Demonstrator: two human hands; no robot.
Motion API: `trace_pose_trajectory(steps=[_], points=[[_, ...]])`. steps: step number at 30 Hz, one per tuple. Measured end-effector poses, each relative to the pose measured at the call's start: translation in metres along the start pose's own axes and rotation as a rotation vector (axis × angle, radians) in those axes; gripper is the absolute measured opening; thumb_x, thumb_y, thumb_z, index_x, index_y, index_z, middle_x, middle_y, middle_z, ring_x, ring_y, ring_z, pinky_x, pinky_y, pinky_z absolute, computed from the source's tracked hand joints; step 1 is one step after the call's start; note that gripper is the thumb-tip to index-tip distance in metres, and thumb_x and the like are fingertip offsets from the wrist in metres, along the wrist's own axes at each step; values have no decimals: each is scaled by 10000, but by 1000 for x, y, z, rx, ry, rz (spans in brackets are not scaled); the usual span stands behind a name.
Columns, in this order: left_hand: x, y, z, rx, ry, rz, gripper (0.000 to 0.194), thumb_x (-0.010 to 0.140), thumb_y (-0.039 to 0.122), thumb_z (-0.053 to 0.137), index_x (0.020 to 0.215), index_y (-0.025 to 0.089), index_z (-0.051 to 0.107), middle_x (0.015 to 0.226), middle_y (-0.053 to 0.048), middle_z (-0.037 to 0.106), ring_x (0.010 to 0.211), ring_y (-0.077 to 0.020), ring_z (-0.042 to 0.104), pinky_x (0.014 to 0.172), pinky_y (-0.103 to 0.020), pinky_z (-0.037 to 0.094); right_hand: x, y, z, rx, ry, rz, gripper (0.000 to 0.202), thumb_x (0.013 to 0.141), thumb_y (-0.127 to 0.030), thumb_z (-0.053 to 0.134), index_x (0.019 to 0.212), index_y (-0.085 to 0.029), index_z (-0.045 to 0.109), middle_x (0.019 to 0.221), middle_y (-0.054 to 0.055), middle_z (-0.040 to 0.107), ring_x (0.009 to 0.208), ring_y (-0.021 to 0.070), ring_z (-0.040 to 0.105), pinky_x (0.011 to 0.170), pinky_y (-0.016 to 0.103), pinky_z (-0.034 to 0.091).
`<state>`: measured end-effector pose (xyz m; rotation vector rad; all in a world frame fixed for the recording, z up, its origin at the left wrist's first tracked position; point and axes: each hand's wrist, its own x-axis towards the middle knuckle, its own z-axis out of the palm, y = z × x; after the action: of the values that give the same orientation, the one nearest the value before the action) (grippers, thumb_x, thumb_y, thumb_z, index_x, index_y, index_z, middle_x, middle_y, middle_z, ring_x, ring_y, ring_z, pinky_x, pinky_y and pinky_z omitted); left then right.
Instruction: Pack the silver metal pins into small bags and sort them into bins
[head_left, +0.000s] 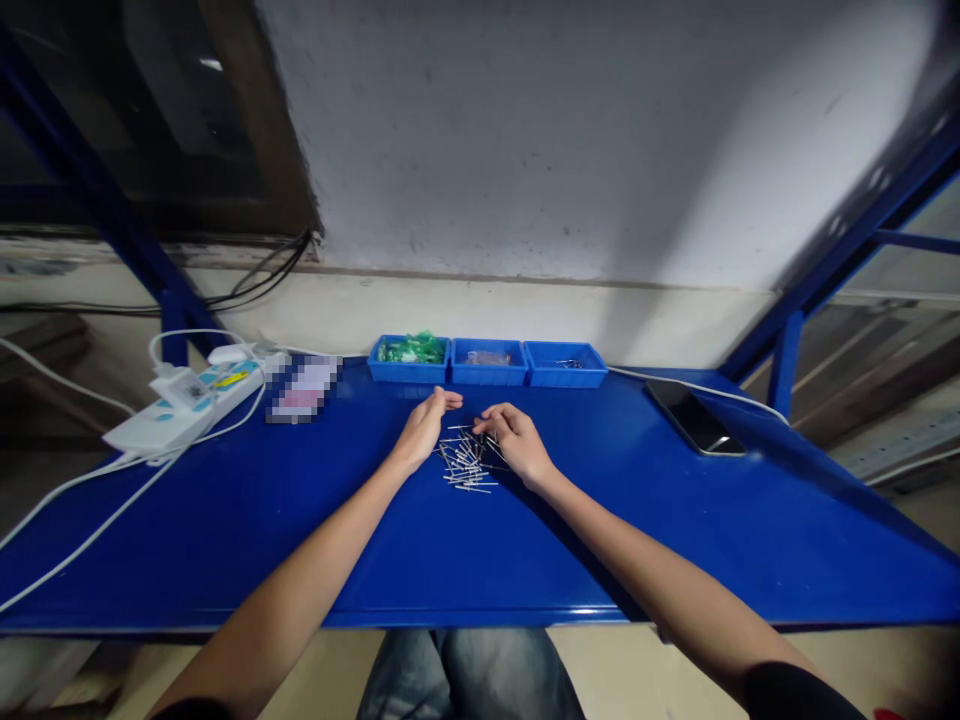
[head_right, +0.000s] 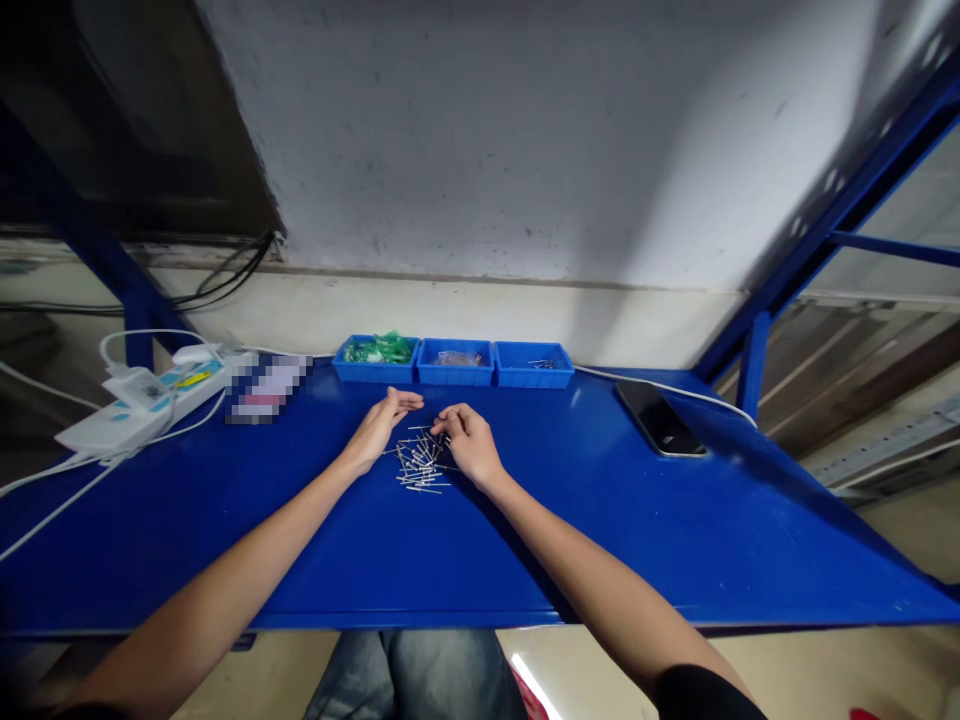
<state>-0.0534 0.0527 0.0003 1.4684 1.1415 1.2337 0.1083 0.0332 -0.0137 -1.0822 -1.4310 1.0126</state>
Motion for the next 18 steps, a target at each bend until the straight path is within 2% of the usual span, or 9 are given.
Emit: trace_pose_trajectory(steps=[3, 8, 10, 12, 13, 16, 18], points=[[-6, 3, 9, -82, -62, -15, 586, 865, 625, 281, 991, 145, 594, 1017, -113, 643, 1049, -206, 568, 985, -396, 386, 0, 0, 1, 7, -7, -13, 274, 857, -444, 415, 844, -194, 527, 685, 31, 664, 685, 167, 615, 709, 301, 455], [-11, 8, 20, -109, -91, 8, 604, 858, 635, 279, 1005, 132, 579, 1010, -124, 623, 995, -208, 580, 889, -385, 470, 2, -6, -5, -91, 118, -59, 277, 838, -425, 453, 852, -171, 565, 674, 22, 639, 618, 146, 567, 627, 258, 421], [-9, 9, 15, -27, -34, 56, 610, 870, 621, 248, 1011, 128, 578, 999, -126, 625, 967, -209, 589, 860, -378, 488, 3, -6, -8, -135, 143, -75, 290, 836, -424, 453, 862, -168, 588, 674, 15, 620, 612, 141, 549, 610, 248, 411], [-5, 8, 5, 153, -7, 142, 582, 896, 578, 222, 1046, 145, 581, 1029, -114, 630, 997, -208, 583, 907, -386, 460, 4, -5, -11, -183, 142, -88, 305, 839, -422, 441, 876, -173, 611, 677, 6, 597, 597, 136, 525, 594, 245, 402], [-4, 7, 0, 270, -41, 183, 556, 907, 553, 222, 1071, 164, 584, 1067, -102, 628, 1039, -210, 568, 947, -391, 431, 4, -3, -11, -207, 141, -92, 312, 846, -417, 425, 892, -177, 618, 675, 2, 585, 583, 134, 508, 584, 244, 396], [-1, 5, -13, 588, -267, 217, 490, 919, 502, 259, 1108, 211, 605, 1232, -67, 573, 1181, -217, 486, 1042, -398, 332, 3, -1, -11, -280, 139, -107, 328, 865, -359, 359, 982, -186, 612, 669, -4, 556, 544, 129, 457, 561, 244, 378], [-1, 5, -17, 665, -359, 188, 499, 923, 494, 246, 1116, 217, 613, 1310, -55, 521, 1216, -215, 461, 1049, -385, 326, 2, -1, -11, -331, 129, -126, 332, 857, -296, 332, 1018, -181, 599, 678, -1, 549, 552, 131, 449, 569, 244, 369]])
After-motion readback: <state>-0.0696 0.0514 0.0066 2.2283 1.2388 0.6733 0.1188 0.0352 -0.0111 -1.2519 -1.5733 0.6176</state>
